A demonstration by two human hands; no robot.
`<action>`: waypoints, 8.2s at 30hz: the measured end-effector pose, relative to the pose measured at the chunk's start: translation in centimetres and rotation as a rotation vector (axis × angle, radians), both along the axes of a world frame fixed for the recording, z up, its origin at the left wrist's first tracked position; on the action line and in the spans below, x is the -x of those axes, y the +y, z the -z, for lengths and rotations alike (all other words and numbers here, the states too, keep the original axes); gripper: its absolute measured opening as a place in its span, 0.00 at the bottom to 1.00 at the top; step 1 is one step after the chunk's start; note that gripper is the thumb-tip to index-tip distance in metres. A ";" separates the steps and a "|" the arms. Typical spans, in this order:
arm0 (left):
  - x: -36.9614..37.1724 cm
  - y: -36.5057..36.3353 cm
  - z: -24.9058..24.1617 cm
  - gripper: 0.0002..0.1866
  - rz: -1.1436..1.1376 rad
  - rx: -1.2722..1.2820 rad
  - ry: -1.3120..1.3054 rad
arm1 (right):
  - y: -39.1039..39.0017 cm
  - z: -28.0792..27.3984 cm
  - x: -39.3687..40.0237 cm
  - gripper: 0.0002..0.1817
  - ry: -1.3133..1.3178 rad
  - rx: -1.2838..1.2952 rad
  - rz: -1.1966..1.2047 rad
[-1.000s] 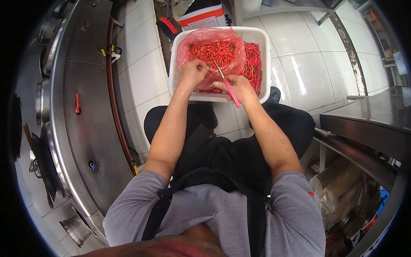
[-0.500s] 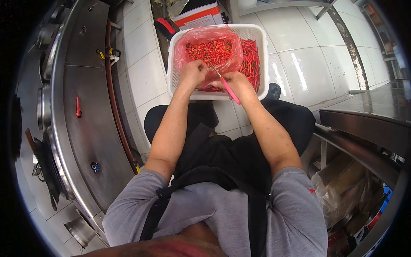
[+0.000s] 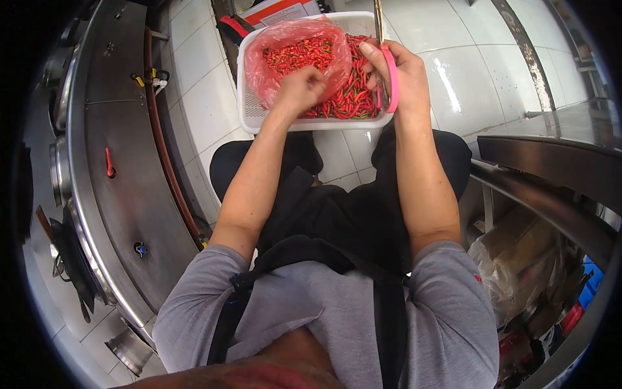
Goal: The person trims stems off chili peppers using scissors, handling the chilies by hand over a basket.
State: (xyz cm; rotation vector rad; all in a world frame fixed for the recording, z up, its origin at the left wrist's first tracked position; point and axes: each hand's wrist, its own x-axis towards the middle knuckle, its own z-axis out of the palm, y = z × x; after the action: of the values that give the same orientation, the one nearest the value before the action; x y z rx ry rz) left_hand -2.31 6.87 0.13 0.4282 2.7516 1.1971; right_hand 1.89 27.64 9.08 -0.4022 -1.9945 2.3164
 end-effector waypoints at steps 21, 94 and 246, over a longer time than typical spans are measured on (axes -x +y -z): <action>-0.2 2.3 -2.8 0.09 -0.112 -0.265 -0.635 | -1.5 2.3 -0.1 0.27 -0.023 -0.109 -0.150; 2.1 -4.6 0.1 0.12 -0.387 0.265 0.034 | -5.3 5.1 0.3 0.21 -0.224 -0.419 -0.382; -0.2 5.7 7.0 0.17 0.363 0.622 -0.459 | -1.0 1.9 -0.3 0.33 -0.133 -0.160 -0.137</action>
State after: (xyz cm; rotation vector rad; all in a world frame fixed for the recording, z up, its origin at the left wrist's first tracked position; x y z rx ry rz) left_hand -2.08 12.58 -6.85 0.4725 2.3335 0.2762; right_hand 2.16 26.69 7.13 -0.4323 -2.3198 2.2371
